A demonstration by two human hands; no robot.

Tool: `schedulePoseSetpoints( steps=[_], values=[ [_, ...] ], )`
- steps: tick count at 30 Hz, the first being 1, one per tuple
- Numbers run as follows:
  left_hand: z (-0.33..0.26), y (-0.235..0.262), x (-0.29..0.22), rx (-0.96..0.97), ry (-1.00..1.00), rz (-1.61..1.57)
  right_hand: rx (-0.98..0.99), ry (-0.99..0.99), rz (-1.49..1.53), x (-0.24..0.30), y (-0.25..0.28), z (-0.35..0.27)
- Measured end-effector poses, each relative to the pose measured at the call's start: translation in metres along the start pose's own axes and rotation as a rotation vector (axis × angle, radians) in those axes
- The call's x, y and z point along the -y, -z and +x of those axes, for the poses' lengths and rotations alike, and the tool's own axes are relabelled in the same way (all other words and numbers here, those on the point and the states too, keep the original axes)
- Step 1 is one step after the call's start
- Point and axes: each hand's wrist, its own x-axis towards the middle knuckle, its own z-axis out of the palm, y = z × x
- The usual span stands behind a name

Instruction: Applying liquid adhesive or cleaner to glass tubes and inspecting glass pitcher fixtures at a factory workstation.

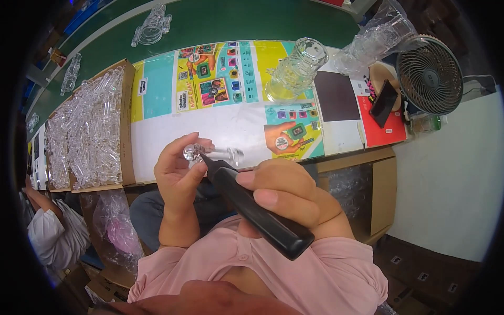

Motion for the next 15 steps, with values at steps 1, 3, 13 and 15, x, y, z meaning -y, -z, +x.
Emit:
schedulePoseSetpoints(
  steps=[1,3,13,15],
  values=[
    [-0.001,-0.002,-0.001,-0.003,0.103,-0.176,-0.032,0.065,0.021,-0.004,-0.001,-0.002],
    [-0.002,0.001,-0.002,0.032,0.122,-0.240,-0.066,0.132,0.042,-0.013,-0.003,-0.001],
    [-0.001,0.005,-0.003,0.079,0.202,-0.345,-0.040,0.479,-0.012,-0.030,-0.013,0.007],
    [-0.001,0.005,-0.002,0.072,0.191,-0.323,-0.026,0.486,-0.021,-0.030,-0.013,0.006]
  ],
)
